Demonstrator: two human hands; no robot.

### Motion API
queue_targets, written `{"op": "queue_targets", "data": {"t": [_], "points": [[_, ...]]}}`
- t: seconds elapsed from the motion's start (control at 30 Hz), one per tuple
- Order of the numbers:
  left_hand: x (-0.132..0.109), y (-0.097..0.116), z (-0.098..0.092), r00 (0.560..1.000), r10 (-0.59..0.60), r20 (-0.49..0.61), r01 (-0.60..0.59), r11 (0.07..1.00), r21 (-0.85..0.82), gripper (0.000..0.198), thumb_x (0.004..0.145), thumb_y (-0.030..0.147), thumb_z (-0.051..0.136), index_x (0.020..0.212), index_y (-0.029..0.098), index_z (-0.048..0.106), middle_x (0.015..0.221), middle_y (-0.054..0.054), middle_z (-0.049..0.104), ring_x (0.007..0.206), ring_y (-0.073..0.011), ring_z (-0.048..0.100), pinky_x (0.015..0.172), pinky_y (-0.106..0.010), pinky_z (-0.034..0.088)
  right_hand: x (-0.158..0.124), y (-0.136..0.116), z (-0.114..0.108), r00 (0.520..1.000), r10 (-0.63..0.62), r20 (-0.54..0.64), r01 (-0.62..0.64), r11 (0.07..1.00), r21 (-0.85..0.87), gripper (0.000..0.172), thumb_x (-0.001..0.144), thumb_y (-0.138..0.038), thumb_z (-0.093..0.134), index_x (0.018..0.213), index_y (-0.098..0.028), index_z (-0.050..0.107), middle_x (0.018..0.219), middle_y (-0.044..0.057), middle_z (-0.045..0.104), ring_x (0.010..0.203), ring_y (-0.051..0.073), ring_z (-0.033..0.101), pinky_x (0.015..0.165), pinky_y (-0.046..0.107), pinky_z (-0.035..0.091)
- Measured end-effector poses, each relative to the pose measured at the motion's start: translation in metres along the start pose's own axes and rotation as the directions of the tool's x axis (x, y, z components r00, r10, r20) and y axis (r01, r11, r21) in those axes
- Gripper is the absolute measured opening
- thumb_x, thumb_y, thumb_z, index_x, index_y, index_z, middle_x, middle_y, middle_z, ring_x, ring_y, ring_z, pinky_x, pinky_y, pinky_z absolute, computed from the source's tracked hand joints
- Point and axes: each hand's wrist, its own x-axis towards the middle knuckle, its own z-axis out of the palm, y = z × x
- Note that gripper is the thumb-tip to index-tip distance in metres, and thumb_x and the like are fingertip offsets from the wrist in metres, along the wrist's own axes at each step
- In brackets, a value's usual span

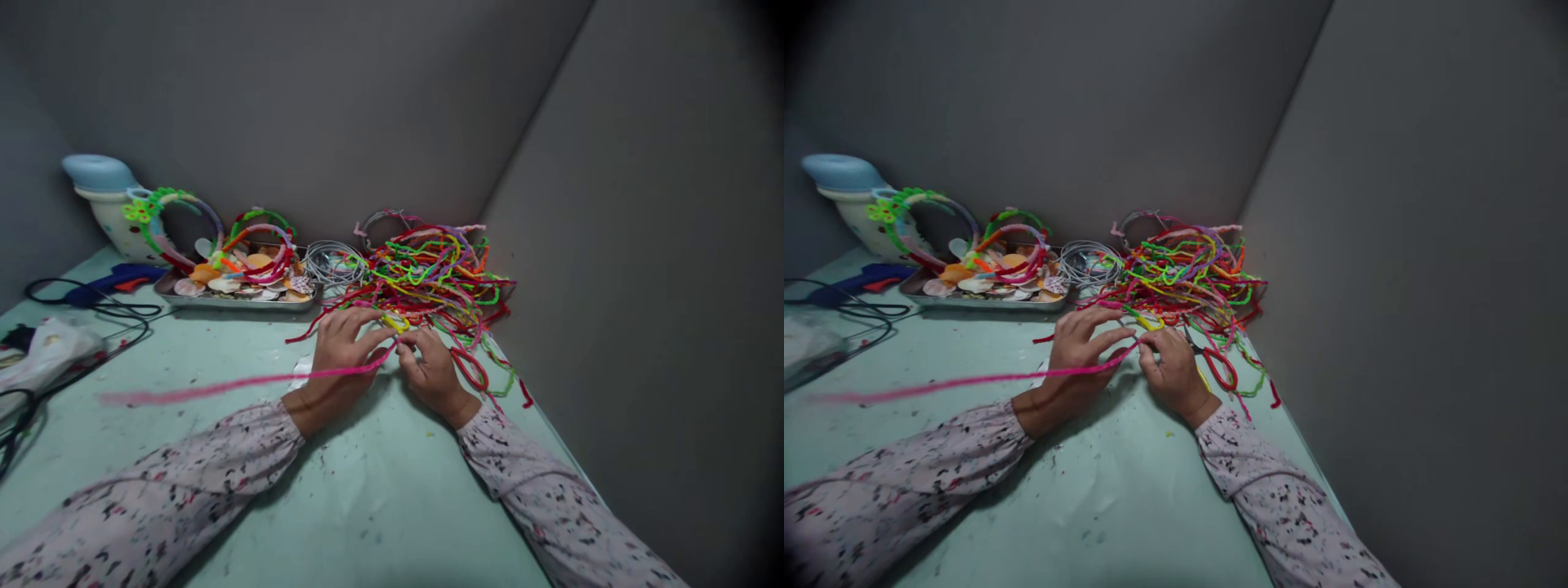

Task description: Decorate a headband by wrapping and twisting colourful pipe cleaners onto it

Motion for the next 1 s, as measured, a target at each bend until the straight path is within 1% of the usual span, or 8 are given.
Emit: {"op": "queue_targets", "data": {"t": [0.1, 0.17, 0.27, 0.37, 0.57, 0.8, 0.9, 1.0], "points": [[0.0011, -0.0051, 0.002, 0.998, 0.024, 0.049, -0.024, 1.0, -0.008, 0.024, 0.085, 0.027, 0.062, 0.108, 0.031, 0.068, 0.122, -0.004, 0.065, 0.12, -0.0265, 0.051, 0.104, -0.046, 0.027, -0.0002, 0.0002, 0.0005, 0.999, -0.028, 0.034, 0.027, 0.999, 0.022, 0.01, 0.091, -0.02, 0.049, 0.094, -0.022, 0.058, 0.084, 0.005, 0.064, 0.083, 0.021, 0.057, 0.075, 0.036, 0.045], [0.0019, -0.0085, 0.0032, 0.997, 0.033, 0.074, -0.029, 0.998, -0.047, 0.021, 0.085, 0.027, 0.061, 0.104, 0.031, 0.07, 0.116, -0.003, 0.069, 0.12, -0.026, 0.052, 0.106, -0.046, 0.023, -0.0003, -0.0001, 0.0006, 0.997, -0.05, 0.052, 0.048, 0.998, 0.037, 0.01, 0.091, -0.02, 0.05, 0.095, -0.022, 0.058, 0.085, 0.005, 0.064, 0.082, 0.021, 0.056, 0.075, 0.036, 0.045], [0.0027, -0.0109, 0.004, 0.989, 0.027, 0.145, -0.013, 0.995, -0.096, 0.017, 0.086, 0.029, 0.059, 0.1, 0.029, 0.07, 0.103, -0.003, 0.073, 0.111, -0.0248, 0.057, 0.106, -0.046, 0.02, -0.0004, -0.0005, -0.0004, 0.996, -0.057, 0.065, 0.053, 0.997, 0.056, 0.009, 0.09, -0.02, 0.051, 0.096, -0.021, 0.059, 0.086, 0.005, 0.064, 0.082, 0.021, 0.056, 0.075, 0.037, 0.046], [0.0026, -0.0109, 0.0045, 0.981, 0.004, 0.195, 0.015, 0.995, -0.1, 0.016, 0.088, 0.032, 0.057, 0.097, 0.027, 0.07, 0.097, -0.003, 0.074, 0.102, -0.0237, 0.06, 0.103, -0.045, 0.022, -0.0004, -0.0005, -0.0024, 0.996, -0.04, 0.077, 0.033, 0.995, 0.097, 0.01, 0.09, -0.019, 0.052, 0.097, -0.021, 0.059, 0.087, 0.005, 0.065, 0.084, 0.021, 0.057, 0.077, 0.037, 0.046], [0.0008, -0.0104, 0.0061, 0.977, -0.046, 0.207, 0.076, 0.987, -0.142, 0.018, 0.089, 0.037, 0.057, 0.092, 0.024, 0.069, 0.092, -0.004, 0.074, 0.093, -0.0223, 0.059, 0.093, -0.04, 0.027, 0.0001, 0.001, -0.0049, 0.995, 0.001, 0.101, -0.017, 0.987, 0.163, 0.013, 0.091, -0.022, 0.052, 0.1, -0.021, 0.06, 0.091, 0.006, 0.066, 0.088, 0.021, 0.059, 0.081, 0.038, 0.048], [-0.0005, -0.0095, 0.005, 0.976, -0.022, 0.215, 0.046, 0.993, -0.108, 0.022, 0.09, 0.041, 0.054, 0.092, 0.024, 0.068, 0.089, -0.004, 0.072, 0.089, -0.0217, 0.059, 0.091, -0.039, 0.03, -0.0001, 0.0025, -0.0041, 0.992, 0.004, 0.129, -0.024, 0.987, 0.159, 0.014, 0.09, -0.023, 0.052, 0.1, -0.022, 0.061, 0.092, 0.006, 0.067, 0.088, 0.022, 0.06, 0.081, 0.038, 0.049], [-0.0014, -0.0098, 0.0055, 0.972, -0.033, 0.233, 0.059, 0.993, -0.106, 0.022, 0.09, 0.041, 0.054, 0.092, 0.024, 0.068, 0.086, -0.004, 0.071, 0.088, -0.0216, 0.058, 0.089, -0.038, 0.031, 0.0002, 0.002, -0.0045, 0.989, 0.005, 0.145, -0.028, 0.988, 0.155, 0.012, 0.091, -0.023, 0.051, 0.097, -0.022, 0.061, 0.089, 0.005, 0.066, 0.086, 0.021, 0.06, 0.08, 0.038, 0.048], [-0.0022, -0.0107, 0.0068, 0.971, -0.039, 0.234, 0.07, 0.99, -0.124, 0.022, 0.09, 0.041, 0.055, 0.088, 0.024, 0.068, 0.082, -0.004, 0.071, 0.085, -0.0214, 0.058, 0.087, -0.038, 0.031, 0.0002, 0.0017, -0.0048, 0.987, -0.003, 0.162, -0.022, 0.988, 0.151, 0.011, 0.092, -0.023, 0.051, 0.095, -0.022, 0.061, 0.088, 0.005, 0.066, 0.085, 0.021, 0.059, 0.079, 0.038, 0.048]]}}
